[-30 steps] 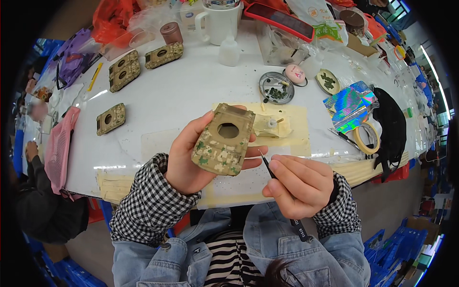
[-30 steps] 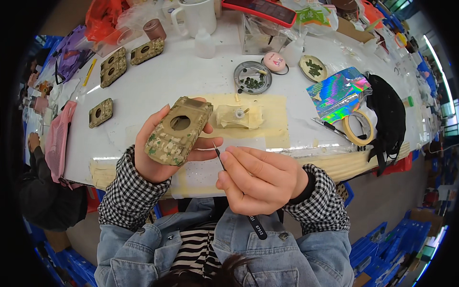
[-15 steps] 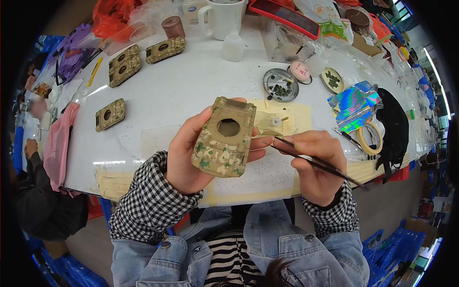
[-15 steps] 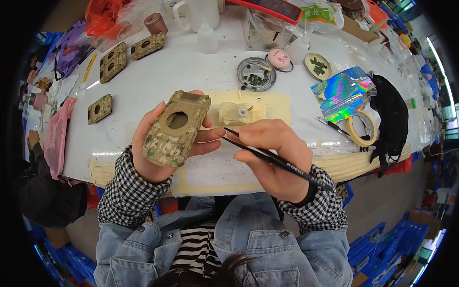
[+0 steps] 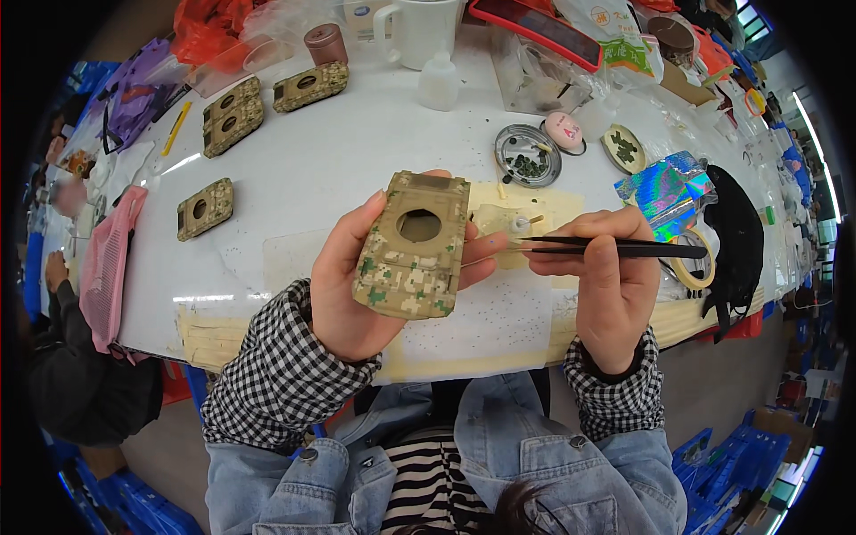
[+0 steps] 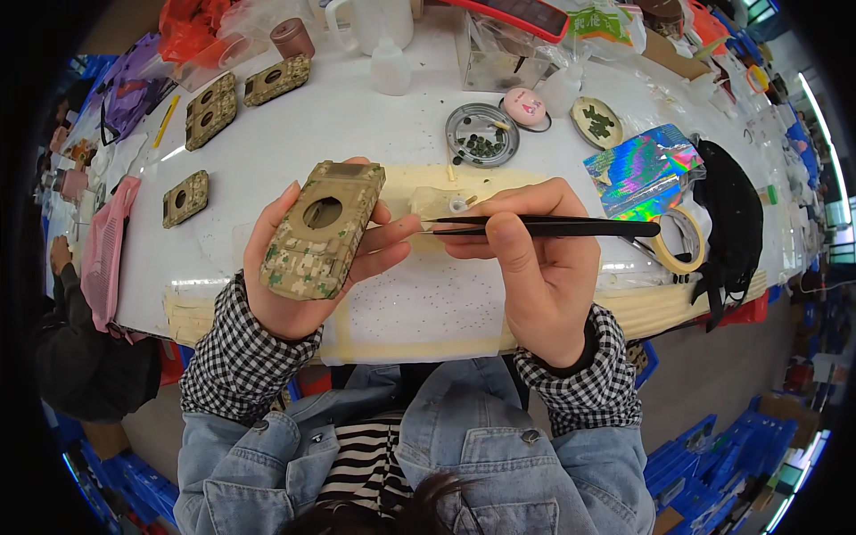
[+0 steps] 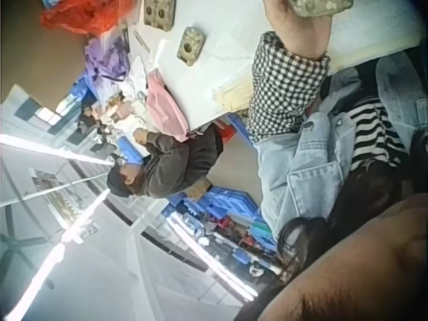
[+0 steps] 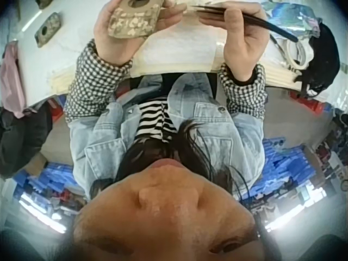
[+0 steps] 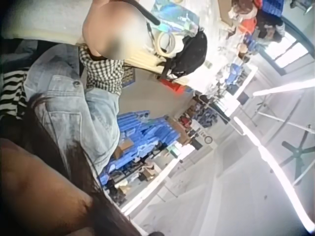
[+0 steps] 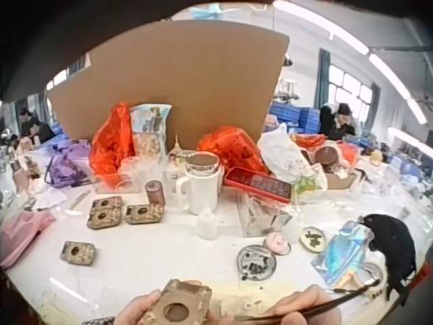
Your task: Painting and assembling toy tank parts using a brush and tweezers at a factory workbench.
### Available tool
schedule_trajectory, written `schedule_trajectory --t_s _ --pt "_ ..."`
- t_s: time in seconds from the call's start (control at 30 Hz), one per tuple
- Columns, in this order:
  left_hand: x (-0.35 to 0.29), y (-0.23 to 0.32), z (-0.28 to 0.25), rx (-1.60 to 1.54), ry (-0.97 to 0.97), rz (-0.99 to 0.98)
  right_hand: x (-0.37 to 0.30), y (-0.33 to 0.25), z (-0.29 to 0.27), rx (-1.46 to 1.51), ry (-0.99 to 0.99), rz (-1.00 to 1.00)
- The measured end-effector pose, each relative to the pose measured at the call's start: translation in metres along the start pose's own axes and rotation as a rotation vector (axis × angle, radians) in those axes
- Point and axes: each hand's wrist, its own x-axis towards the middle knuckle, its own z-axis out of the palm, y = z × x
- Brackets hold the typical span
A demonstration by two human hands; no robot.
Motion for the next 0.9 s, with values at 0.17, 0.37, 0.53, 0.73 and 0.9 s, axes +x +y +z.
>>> schedule_trajectory --t_s 0.17,0.37,0.53,0.73,0.9 --pt "-0.001 -0.001 -0.001 0.029 -0.018 0.054 0.002 -0.002 0.009 -0.029 0.047 0.014" --pt "-0.002 -0.005 0.007 0.051 0.076 0.073 0.005 0.006 0.012 -0.027 0.067 0.026" --pt "-0.002 -0.005 0.004 0.062 0.05 0.077 0.005 0.007 0.012 -0.023 0.079 0.035" --pt "-0.002 -0.006 0.004 0.054 0.053 0.09 0.006 0.009 0.012 -0.032 0.084 0.047" --pt "-0.002 -0.005 0.002 0.07 -0.002 0.09 0.007 0.009 0.013 -0.032 0.087 0.053"
